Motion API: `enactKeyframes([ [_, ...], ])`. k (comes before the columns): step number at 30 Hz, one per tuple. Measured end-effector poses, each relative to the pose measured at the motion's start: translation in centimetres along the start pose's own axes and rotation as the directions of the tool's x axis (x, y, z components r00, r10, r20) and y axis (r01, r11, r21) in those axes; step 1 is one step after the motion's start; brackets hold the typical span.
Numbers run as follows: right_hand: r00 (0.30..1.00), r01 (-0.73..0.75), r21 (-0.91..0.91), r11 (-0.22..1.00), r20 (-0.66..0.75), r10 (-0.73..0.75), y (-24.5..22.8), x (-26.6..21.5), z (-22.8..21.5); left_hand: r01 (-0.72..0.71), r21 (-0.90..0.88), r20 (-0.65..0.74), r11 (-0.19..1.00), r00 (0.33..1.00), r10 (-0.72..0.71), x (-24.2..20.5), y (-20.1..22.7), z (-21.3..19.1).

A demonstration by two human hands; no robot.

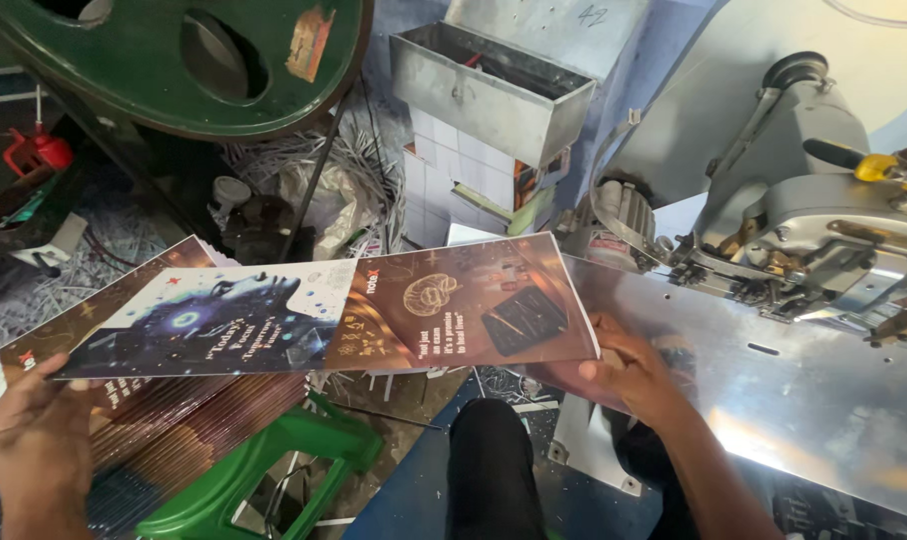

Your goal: The person repeatedly picks up printed covers, places them on a metal binding machine, and operates the machine to staple the spine. Finished items are set aside on a nearby surface. The process is repeated for multiple covers throughout the clip.

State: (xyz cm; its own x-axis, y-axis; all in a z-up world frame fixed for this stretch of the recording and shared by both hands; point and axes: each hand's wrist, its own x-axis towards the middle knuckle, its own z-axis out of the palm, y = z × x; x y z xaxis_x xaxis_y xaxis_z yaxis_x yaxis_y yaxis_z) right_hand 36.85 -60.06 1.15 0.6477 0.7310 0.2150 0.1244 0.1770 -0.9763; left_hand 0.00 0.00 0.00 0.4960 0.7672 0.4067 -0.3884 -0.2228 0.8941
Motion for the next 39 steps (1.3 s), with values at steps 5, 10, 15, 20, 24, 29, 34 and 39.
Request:
enactKeyframes([
  [5,0.970,0.126,-0.453,0.882,-0.131,-0.206,-1.6,0.0,1.6,0.024,0.092,-0.040,0.996,0.999,-0.020,0.2,1.3,1.5],
  [10,0.966,0.210,-0.338,0.917,-0.071,-0.247,-2.8,0.7,2.2,-0.042,0.109,0.001,0.993,0.999,0.042,0.3,3.0,3.7],
  [15,0.998,0.055,-0.351,0.935,0.047,-0.041,-6.0,0.0,2.9,0.015,0.054,-0.121,0.998,0.993,-0.009,1.3,5.8,6.8],
  [20,0.997,0.071,-0.310,0.948,0.006,-0.073,-8.0,-0.1,4.3,0.133,-0.397,-0.158,0.908,0.965,-0.211,6.8,7.3,8.8],
  [24,0.946,0.325,-0.289,0.901,0.105,-0.308,-8.0,0.9,3.4,-0.008,0.159,-0.080,0.987,0.997,0.021,11.3,5.9,9.1],
  [29,0.979,0.058,-0.321,0.945,-0.167,-0.116,-5.0,1.7,2.0,-0.201,0.105,0.163,0.974,0.970,0.183,21.2,4.2,11.9],
  [34,0.958,-0.018,-0.349,0.937,-0.274,-0.084,-3.4,3.2,0.6,-0.223,0.096,0.283,0.970,0.940,0.189,25.0,3.3,16.7],
  [39,0.943,0.025,-0.317,0.948,-0.308,-0.127,-4.1,3.6,0.0,-0.144,0.270,0.255,0.952,0.964,0.073,25.0,0.9,21.6],
])
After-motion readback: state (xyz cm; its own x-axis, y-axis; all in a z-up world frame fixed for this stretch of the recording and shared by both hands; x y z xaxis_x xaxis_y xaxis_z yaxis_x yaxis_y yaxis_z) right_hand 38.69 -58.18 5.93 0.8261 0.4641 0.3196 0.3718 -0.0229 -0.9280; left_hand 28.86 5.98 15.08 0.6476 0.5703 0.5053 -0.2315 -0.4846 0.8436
